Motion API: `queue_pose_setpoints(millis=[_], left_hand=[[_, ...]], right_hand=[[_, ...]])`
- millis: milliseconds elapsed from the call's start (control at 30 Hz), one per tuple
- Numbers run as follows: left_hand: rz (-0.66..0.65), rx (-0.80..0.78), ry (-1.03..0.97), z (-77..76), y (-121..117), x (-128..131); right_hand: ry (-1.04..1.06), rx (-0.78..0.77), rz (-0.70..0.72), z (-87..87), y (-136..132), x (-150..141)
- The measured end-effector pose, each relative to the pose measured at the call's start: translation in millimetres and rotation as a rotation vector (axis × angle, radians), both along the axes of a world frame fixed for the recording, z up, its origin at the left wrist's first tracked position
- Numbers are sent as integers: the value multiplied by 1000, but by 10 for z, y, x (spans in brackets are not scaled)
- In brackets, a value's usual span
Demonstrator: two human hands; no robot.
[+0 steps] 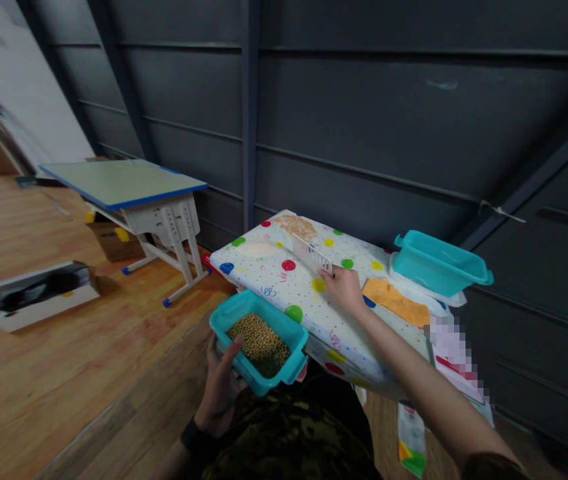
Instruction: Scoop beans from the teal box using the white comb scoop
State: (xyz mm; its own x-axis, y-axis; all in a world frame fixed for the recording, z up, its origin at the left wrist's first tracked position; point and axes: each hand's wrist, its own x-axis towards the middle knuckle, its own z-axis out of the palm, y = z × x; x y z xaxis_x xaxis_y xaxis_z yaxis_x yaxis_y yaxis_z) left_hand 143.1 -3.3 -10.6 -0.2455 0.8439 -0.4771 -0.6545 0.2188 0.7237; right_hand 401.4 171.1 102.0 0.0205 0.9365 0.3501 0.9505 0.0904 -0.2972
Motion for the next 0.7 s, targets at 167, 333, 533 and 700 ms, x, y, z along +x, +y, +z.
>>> queue_pose_setpoints(millis=[167,333,533,700], left_hand=[[46,-28,14,-18,48,-18],[81,-32,11,-8,88,-32],[65,-16,26,-27,97,-52],[36,-61,72,-112,75,-97]], right_hand=[[199,-16,143,-218,-324,140],[471,-18,220,-330,-431,302],[387,67,12,-171,223,379],[136,68,-69,-32,784,277]])
